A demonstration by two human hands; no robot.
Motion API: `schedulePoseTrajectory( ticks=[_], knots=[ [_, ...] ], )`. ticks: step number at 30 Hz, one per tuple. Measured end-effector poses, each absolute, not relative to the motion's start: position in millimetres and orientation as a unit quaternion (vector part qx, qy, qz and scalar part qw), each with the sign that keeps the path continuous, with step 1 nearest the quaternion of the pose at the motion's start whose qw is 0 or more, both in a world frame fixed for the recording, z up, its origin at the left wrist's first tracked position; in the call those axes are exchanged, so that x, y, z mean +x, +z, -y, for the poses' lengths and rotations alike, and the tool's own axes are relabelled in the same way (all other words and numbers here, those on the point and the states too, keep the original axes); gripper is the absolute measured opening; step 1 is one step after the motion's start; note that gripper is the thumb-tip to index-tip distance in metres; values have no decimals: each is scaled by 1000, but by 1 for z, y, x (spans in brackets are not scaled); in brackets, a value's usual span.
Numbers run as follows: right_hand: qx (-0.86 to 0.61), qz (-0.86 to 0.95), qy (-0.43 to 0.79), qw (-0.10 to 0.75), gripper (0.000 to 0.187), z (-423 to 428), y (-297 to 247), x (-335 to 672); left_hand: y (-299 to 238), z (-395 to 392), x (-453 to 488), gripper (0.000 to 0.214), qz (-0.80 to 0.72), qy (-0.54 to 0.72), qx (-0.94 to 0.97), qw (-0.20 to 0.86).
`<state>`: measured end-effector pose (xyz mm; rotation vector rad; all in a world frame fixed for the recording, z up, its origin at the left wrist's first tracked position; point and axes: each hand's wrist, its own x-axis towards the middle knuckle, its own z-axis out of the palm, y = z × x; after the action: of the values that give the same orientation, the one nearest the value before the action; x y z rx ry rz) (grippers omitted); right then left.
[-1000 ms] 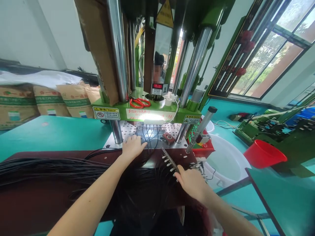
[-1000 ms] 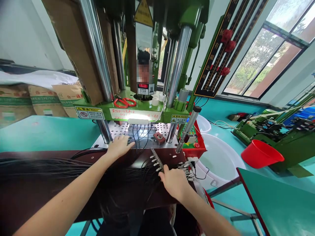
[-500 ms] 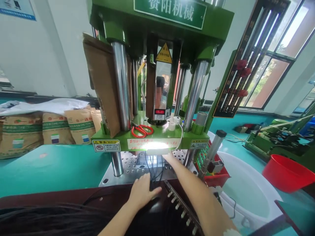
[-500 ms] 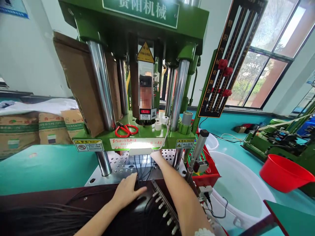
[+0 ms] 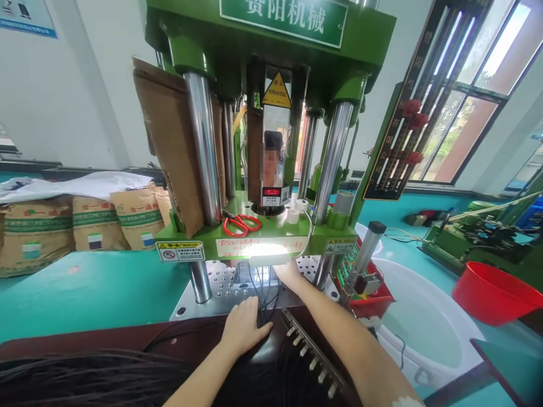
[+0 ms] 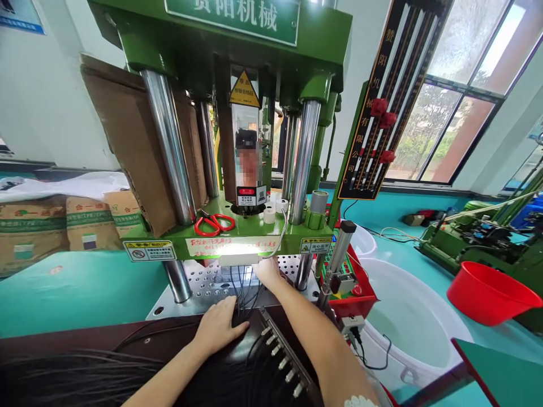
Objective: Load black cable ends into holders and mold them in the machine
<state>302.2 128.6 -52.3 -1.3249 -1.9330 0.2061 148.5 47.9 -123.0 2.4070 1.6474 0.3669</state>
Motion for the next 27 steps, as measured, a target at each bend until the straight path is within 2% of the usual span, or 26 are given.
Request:
schedulePoseTrajectory(
  ticks=[3, 6, 8, 10, 13, 16, 18, 20, 23, 27],
  knots=[
    [-522, 773, 75, 353, 19, -84, -51, 330, -122, -46, 148, 48, -551, 130, 819, 93],
    [-510, 792, 57, 331, 37, -15, -46, 380, -120, -46, 147, 48, -552, 143, 816, 100],
    [-553, 764, 37, 331, 43, 39, -50, 425, -116, -50, 147, 46, -565, 162, 797, 139],
    [-629, 696, 5, 347, 44, 93, -65, 475, -110, -59, 147, 42, -580, 191, 748, 261],
    [-761, 569, -31, 310, 47, 160, -108, 541, -99, -77, 149, 39, -557, 207, 647, 478],
    [-818, 516, -16, 253, 49, 199, -149, 579, -91, -93, 153, 41, -497, 198, 598, 597],
    [-826, 520, 10, 216, 51, 205, -156, 582, -90, -101, 155, 38, -452, 208, 561, 662],
    [-817, 540, 35, 200, 51, 194, -139, 569, -92, -107, 156, 35, -416, 224, 526, 707],
    [-758, 598, 84, 245, 42, 145, -88, 523, -100, -115, 156, 37, -357, 248, 454, 777],
    [-623, 696, 239, 266, 31, 40, -39, 432, -109, -121, 155, 37, -285, 259, 347, 855]
  ],
)
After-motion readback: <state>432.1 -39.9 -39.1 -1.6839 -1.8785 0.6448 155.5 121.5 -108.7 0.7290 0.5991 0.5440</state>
